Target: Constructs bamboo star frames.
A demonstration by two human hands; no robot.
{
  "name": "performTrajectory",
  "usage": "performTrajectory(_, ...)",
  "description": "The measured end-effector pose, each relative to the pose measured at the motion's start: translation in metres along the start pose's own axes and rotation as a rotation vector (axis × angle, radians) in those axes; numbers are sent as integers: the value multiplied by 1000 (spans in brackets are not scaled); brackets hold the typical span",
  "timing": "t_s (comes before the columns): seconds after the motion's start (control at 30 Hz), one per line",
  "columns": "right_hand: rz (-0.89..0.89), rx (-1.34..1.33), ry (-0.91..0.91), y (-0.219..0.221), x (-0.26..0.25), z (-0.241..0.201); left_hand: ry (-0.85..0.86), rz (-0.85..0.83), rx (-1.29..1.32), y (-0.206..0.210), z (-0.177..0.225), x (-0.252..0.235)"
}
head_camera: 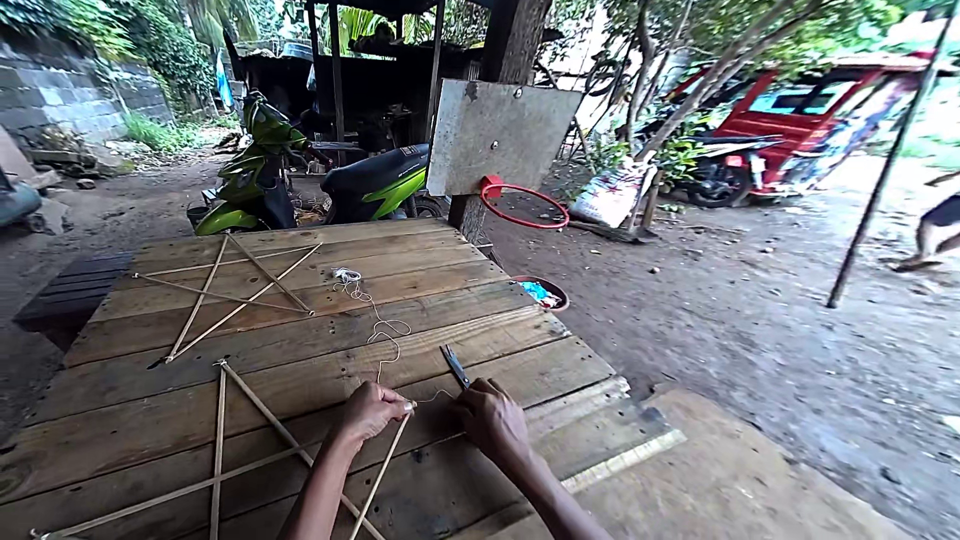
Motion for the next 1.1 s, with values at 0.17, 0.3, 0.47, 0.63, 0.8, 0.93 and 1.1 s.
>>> performTrajectory(0.17, -34, 30, 59, -2, -7, -5, 1, -57, 10, 16, 7, 2)
performTrajectory(0.3, -137, 74, 80, -2, -12, -11, -21, -59, 36, 19, 13, 3)
performTrajectory(0.47, 43, -291, -44, 3, 6, -8, 5, -44, 176, 22, 13, 3)
performTrajectory(0.63, 66, -475, -92, 11, 18, -12, 16, -47, 179, 23, 17, 5)
performTrajectory(0.8, 103, -531, -125, 17, 21, -12, 44, -92, 121, 24, 15, 6)
performTrajectory(0.93, 102, -552, -125, 17, 25, -10, 26, -79, 95, 24, 14, 5)
performTrajectory(1.1, 121, -591, -128, 18, 29, -8, 24, -56, 101, 24, 14, 6)
Point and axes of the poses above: each hand's wrist, its own x-axis away from the middle knuckle, its own y-axis out of the palm, z = x × y, the point moved 2 cm from there along -x, towards the middle knuckle
